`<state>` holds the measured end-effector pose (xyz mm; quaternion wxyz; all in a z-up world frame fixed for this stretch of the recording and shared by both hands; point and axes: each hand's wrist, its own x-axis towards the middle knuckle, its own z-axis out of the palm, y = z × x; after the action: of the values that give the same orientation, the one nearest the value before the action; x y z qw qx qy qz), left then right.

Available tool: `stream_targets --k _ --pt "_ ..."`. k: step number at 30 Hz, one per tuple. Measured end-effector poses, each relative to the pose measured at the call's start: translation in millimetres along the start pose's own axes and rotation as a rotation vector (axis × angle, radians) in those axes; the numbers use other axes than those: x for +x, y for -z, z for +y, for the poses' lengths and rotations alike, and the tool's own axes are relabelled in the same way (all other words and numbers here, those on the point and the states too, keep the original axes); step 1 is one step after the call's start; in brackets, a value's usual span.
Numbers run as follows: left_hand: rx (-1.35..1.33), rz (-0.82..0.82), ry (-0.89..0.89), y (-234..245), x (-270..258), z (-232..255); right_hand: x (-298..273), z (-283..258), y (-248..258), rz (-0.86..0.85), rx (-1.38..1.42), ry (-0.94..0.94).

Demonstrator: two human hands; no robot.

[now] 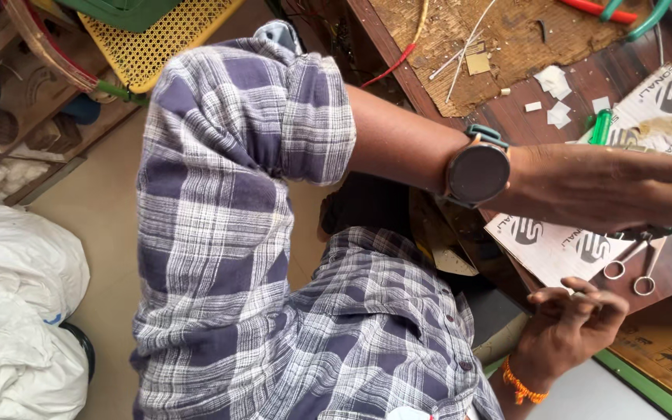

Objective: The person works at a cluttered workbench, using a green-handled screwdriver and scissors to adjust and trim wires on a small cylindrical electrical component. They repeatedly insert and remove small white insulating pieces into the component's slots while manipulating the wires.

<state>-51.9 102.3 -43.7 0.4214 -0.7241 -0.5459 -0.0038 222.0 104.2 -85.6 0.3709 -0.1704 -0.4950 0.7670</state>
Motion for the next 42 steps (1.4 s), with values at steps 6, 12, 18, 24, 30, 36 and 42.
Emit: stream_targets --k 6,12,18,24,30,36,42 --pt "0.049 0.125 0.127 -2 -8 -4 -2 -3 15 0.041 -0.118 0.237" --pt "0.006 0.051 0.036 3 -26 -4 0 -28 -3 0.119 -0.275 0.244" --pt "-0.026 -0.218 -0.408 4 -9 23 23 -58 -65 -0.148 -0.566 0.448" --pt "-0.113 -0.194 -0.430 10 -6 5 93 -105 -188 -0.392 -1.028 0.351" --pt "-0.355 -0.229 -0.293 37 -11 -57 56 -132 -160 -0.343 -0.579 0.253" --pt "-1.250 -0.189 0.363 120 -43 -43 42 -72 -83 -0.142 -0.426 0.400" --pt "-1.713 -0.051 0.750 154 -38 12 10 -27 -59 0.133 -0.347 0.149"
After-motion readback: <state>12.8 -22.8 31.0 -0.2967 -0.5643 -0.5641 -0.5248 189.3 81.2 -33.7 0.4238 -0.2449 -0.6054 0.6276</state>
